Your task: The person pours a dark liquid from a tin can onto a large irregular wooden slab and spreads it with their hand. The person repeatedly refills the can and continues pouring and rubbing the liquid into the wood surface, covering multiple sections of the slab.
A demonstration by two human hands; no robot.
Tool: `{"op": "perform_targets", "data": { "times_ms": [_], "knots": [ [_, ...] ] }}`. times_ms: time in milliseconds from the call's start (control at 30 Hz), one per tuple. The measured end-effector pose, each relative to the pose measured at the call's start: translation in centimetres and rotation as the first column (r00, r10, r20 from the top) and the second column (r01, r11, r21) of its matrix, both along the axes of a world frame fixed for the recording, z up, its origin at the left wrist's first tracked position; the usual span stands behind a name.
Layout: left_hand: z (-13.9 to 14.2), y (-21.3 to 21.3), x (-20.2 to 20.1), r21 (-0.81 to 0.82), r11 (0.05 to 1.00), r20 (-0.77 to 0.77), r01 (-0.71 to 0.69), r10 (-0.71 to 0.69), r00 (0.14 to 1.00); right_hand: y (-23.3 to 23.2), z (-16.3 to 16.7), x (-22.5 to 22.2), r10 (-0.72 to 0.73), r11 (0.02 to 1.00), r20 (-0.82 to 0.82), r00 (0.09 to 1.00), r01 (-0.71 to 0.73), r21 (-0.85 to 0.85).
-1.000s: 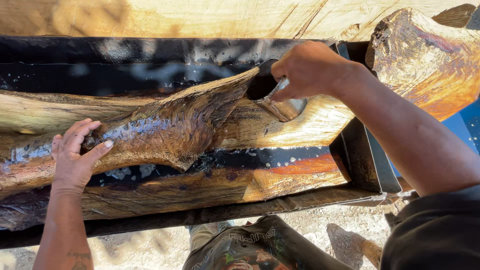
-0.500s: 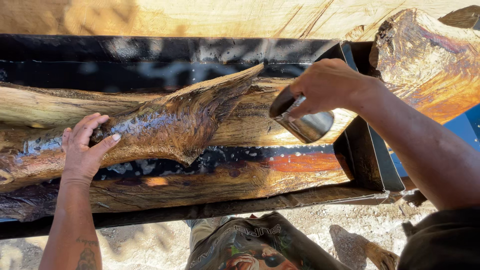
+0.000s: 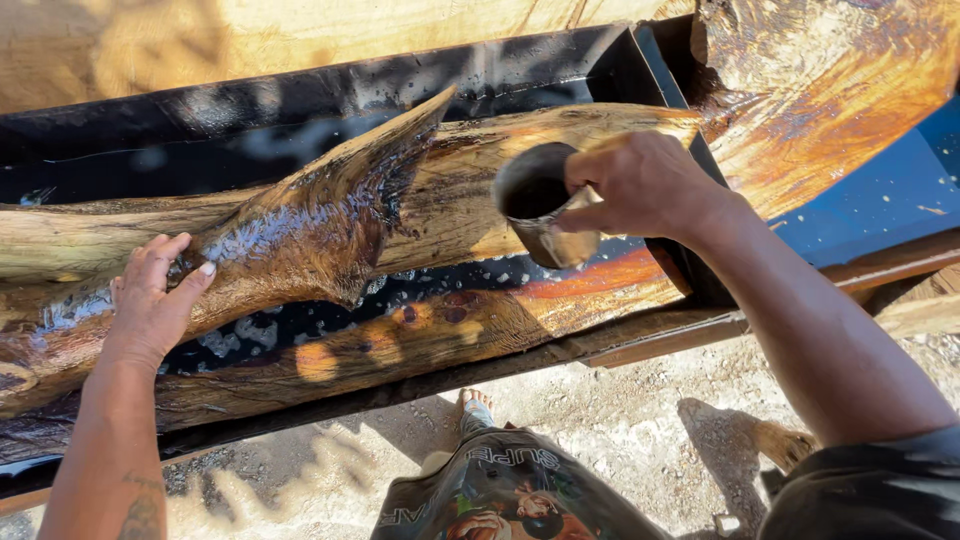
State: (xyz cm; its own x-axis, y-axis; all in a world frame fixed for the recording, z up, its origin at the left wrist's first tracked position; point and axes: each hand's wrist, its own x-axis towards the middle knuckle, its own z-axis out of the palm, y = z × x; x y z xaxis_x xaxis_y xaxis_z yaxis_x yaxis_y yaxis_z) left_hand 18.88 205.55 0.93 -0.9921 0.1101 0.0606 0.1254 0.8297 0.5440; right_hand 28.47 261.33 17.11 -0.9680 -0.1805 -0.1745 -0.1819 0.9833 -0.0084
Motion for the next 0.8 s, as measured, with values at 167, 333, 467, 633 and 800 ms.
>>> {"op": "perform_targets", "data": {
  "times_ms": [167,333,467,633,800],
  "knots": [
    [3.0,5.3,1.7,-0.213,0.960,0.062,0.182,-0.173,0.983,3.0,-0.4,5.2,-0.131,0.986,0.102,0.986,0.118,0.122],
    [3.9,9.7,3.2,-0.235,0.966,0.221,0.104,-0.051,0.974,-0.7,-0.7,5.8,-0.127,0.966,0.278,0.952,0.055,0.252],
    [5.4,10.1,3.7,-0.243,0.968,0.277,0.068,0.002,0.961,-6.4,-0.1,2.4,0.022,0.988,0.278,0.960,-0.064,0.143],
    [6.2,10.6,3.4,-0.285,0.957,0.325,0.053,0.044,0.945,-12.1,1.6,-1.7,0.207,0.978,0.087,0.974,-0.204,-0.040],
    [5.3,10.7,3.2,-0.297,0.954,0.287,0.034,0.055,0.956,-11.8,0.5,-1.2,0.187,0.982,0.074,0.979,-0.184,-0.047]
  ]
}}
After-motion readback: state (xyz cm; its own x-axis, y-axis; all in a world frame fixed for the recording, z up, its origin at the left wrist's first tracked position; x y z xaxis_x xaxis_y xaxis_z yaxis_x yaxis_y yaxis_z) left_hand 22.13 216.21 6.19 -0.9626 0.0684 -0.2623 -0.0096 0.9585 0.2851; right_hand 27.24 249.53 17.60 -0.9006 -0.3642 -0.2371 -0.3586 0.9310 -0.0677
